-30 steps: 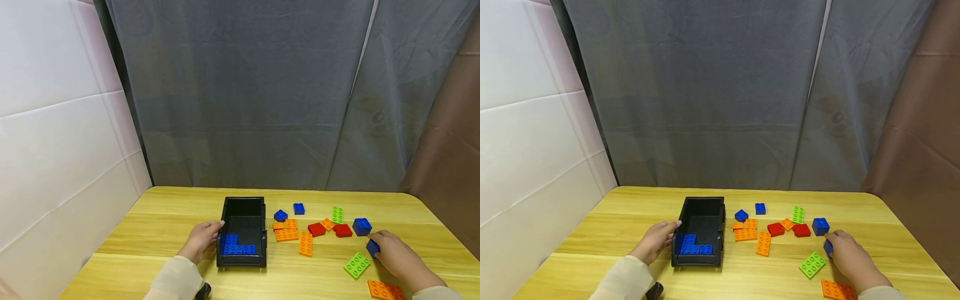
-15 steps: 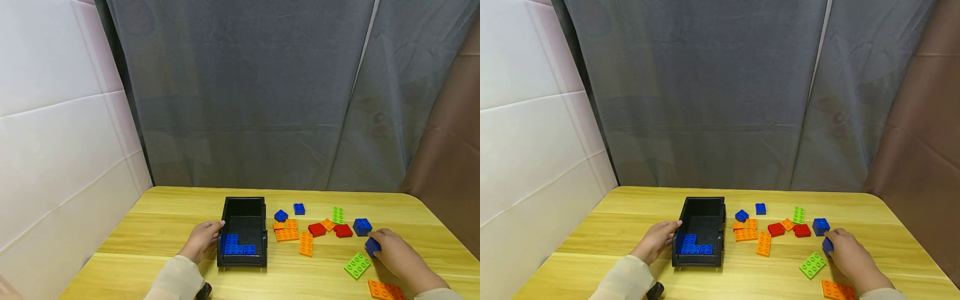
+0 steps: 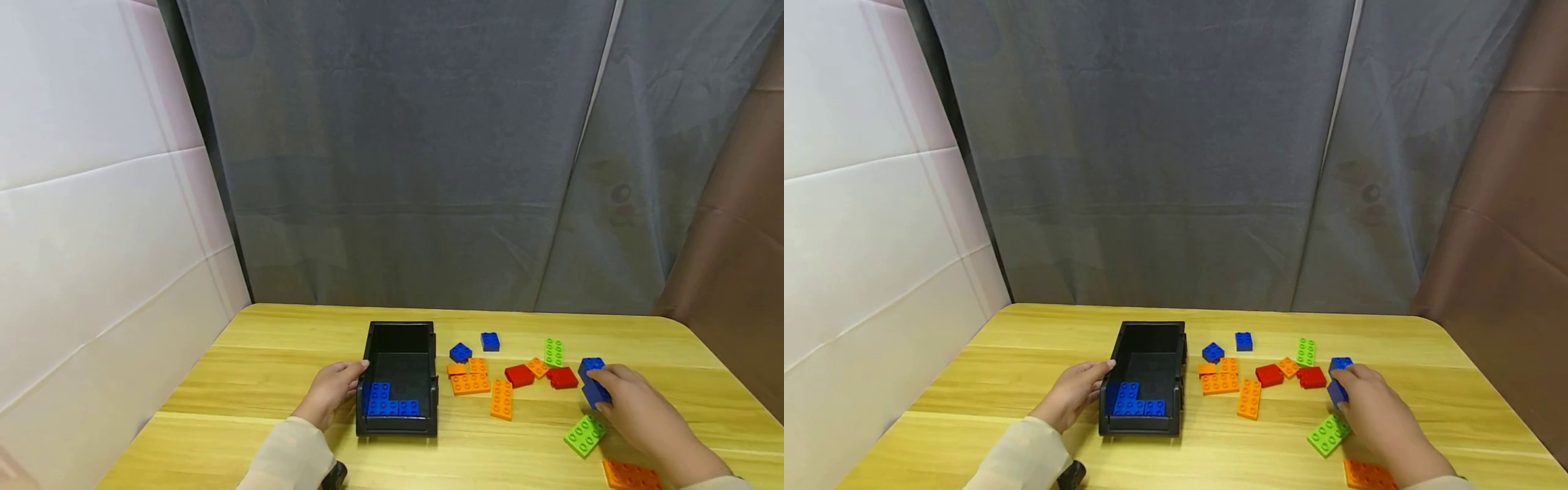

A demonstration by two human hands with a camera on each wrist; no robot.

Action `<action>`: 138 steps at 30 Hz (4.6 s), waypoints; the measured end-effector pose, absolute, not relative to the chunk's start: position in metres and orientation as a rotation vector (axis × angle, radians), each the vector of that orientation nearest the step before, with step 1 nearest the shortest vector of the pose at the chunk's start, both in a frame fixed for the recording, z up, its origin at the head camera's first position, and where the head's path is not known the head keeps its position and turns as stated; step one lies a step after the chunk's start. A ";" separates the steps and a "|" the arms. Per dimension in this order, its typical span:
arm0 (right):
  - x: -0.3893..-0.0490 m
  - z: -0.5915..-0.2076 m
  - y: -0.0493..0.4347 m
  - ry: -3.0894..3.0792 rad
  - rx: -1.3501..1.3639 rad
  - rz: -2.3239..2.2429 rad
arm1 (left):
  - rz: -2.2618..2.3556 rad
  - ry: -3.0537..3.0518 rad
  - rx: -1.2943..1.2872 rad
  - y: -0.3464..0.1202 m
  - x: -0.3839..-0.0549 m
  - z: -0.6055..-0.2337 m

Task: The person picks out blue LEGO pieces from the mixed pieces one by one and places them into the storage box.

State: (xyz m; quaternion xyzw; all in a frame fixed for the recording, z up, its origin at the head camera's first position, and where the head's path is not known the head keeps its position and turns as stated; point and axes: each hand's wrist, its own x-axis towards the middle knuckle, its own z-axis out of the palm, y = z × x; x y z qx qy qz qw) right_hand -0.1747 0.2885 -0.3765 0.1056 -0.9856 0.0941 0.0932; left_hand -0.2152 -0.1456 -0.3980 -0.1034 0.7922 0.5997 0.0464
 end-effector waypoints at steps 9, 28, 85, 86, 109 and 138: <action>-0.170 -0.364 0.269 -2.873 0.388 0.308 | 1.853 2.410 -0.304 -0.145 -0.216 -0.399; -0.169 -0.342 0.219 -2.842 0.495 0.366 | 1.865 2.392 -0.310 -0.145 -0.216 -0.399; -0.194 -0.316 0.090 -2.808 0.876 0.550 | 1.841 2.391 -0.342 -0.143 -0.218 -0.399; -0.195 -0.316 0.088 -2.811 0.886 0.533 | 1.841 2.391 -0.341 -0.143 -0.218 -0.399; -0.212 -0.337 0.045 -2.896 1.010 0.244 | 1.915 2.342 -0.318 -0.144 -0.217 -0.400; -0.218 -0.356 0.031 -2.890 0.971 0.034 | 1.903 2.355 -0.315 -0.143 -0.217 -0.398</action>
